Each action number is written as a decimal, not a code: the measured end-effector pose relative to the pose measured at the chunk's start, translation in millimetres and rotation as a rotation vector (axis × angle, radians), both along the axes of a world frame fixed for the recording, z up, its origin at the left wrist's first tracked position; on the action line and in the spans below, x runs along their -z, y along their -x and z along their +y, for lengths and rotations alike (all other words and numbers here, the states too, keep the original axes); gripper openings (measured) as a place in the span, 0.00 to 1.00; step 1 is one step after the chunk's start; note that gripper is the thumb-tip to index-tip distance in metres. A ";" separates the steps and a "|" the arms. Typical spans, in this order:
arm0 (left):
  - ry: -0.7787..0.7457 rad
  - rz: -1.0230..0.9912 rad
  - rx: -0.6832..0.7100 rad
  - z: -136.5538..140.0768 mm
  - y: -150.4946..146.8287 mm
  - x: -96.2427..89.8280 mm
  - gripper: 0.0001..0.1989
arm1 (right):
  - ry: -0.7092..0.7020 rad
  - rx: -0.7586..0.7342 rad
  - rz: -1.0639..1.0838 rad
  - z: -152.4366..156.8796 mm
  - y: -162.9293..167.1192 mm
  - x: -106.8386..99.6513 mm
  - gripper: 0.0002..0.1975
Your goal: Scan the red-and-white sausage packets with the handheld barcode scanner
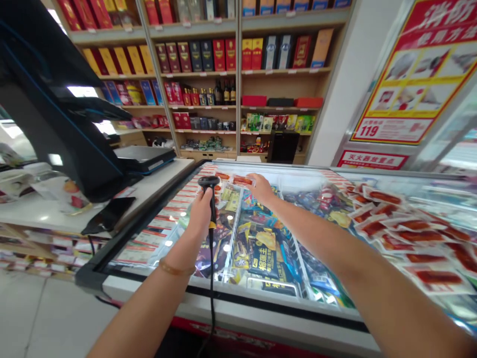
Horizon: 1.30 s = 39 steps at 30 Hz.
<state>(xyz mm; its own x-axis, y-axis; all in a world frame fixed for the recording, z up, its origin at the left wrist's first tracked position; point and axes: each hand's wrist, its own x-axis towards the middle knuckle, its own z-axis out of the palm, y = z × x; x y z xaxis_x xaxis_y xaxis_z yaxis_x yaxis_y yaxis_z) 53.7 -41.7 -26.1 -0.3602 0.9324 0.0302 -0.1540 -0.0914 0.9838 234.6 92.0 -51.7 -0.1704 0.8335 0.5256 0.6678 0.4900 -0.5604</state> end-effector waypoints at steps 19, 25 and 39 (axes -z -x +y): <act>0.053 -0.023 0.094 10.3 -4.8 10.7 0.19 | -0.039 -0.018 -0.087 22.2 7.3 33.3 0.26; 0.032 -0.039 0.252 6.8 -81.8 1.3 0.17 | 0.026 0.332 -0.285 -53.4 -123.3 27.8 0.24; 0.038 0.110 0.471 -19.4 -133.3 42.7 0.20 | 0.491 0.659 -0.746 -114.9 -229.9 21.8 0.22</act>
